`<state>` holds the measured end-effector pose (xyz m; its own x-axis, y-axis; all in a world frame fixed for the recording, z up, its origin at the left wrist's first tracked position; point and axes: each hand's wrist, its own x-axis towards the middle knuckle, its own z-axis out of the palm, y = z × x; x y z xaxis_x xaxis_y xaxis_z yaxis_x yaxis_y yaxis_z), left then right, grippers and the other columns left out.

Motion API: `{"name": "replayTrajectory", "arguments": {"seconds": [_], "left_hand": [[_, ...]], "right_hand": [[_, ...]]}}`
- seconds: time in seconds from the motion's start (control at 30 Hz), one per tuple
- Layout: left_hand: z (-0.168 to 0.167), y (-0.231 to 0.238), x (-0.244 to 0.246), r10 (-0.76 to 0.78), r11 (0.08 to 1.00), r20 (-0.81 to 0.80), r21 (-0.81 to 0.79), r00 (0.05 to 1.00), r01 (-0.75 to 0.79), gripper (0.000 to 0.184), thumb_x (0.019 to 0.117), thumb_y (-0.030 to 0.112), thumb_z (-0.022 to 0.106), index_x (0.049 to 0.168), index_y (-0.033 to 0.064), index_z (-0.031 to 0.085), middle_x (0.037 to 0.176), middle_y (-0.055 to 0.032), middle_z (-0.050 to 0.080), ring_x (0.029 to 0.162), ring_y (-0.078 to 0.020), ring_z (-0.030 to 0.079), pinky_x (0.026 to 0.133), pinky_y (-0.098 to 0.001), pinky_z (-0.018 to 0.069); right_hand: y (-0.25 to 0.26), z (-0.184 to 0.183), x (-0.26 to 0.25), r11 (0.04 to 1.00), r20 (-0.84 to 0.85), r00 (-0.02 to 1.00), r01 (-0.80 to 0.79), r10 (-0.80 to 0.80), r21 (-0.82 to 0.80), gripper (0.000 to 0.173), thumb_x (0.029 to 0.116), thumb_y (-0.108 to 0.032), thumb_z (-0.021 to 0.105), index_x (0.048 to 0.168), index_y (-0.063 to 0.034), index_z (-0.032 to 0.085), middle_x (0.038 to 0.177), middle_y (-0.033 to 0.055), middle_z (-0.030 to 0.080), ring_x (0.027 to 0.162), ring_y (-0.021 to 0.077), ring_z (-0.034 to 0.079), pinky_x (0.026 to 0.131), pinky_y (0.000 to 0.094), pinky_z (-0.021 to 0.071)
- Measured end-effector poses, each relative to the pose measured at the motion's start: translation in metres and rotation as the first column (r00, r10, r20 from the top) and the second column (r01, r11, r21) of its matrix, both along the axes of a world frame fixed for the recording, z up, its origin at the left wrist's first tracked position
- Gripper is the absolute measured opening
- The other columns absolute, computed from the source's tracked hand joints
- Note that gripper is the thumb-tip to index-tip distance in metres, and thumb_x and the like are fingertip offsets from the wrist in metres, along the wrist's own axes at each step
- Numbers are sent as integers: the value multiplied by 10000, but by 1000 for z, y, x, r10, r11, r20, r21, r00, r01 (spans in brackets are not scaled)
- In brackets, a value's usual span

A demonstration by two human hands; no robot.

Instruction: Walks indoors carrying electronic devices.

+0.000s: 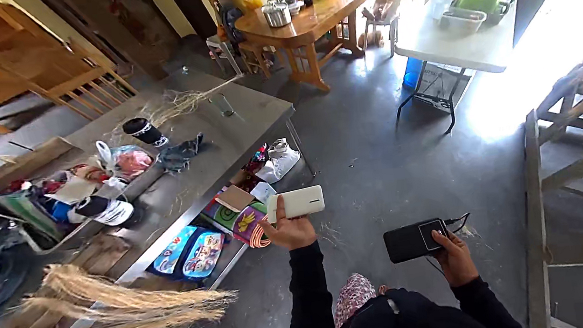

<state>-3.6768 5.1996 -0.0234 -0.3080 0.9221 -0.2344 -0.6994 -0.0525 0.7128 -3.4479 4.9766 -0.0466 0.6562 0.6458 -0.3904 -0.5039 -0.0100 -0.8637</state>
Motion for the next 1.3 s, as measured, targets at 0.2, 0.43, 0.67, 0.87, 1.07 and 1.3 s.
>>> {"name": "replayTrajectory", "arguments": {"seconds": [0.2,0.43,0.67,0.87,1.07,1.3], "left_hand": [[-11,102,12,67,996,-17,64,998,-66,842,1033,610,-32,1502,62,403,1371,-171,561,1173,-259,609,939,-485,526],[-24,235,16,58,993,-32,107,998,-54,851,1030,607,-40,1512,32,360,1392,-172,569,1195,-265,621,952,-492,536],[-14,376,53,-82,995,-53,43,995,84,899,1001,628,-95,1539,47,330,1456,-164,524,1253,-260,592,994,-489,516],[-4,474,118,-142,990,-35,-9,989,142,892,1005,619,-95,1560,48,308,1500,-190,474,1304,-277,553,1031,-483,490],[-32,556,198,-175,983,11,-56,984,176,907,999,635,-83,1559,47,319,1489,-201,487,1294,-295,562,1030,-507,491],[-23,661,295,-111,987,20,-115,994,113,896,997,630,-98,1572,63,292,1509,-183,468,1305,-278,551,1039,-492,486]], "right_hand": [[113,-14,34,1000,-98,995,-14,16,27,202,1045,-41,459,1168,41,598,912,115,756,757,193,754,692,366,653],[259,-23,81,999,-173,984,48,-44,16,225,1074,-80,431,1180,43,587,919,141,754,765,223,759,688,390,654],[415,-12,122,993,-166,982,102,-90,66,221,1072,-74,426,1172,43,585,924,134,753,779,223,759,707,393,655],[518,-19,163,997,-162,985,61,-53,46,231,1078,-89,410,1164,34,586,923,127,757,787,216,759,720,396,654],[624,-33,239,999,-176,984,36,-33,13,230,1080,-86,408,1170,34,582,924,135,753,786,221,758,713,395,652],[764,-16,357,998,-125,991,-57,55,-13,195,1072,-70,420,1138,28,575,906,112,751,781,204,756,723,390,655]]}}
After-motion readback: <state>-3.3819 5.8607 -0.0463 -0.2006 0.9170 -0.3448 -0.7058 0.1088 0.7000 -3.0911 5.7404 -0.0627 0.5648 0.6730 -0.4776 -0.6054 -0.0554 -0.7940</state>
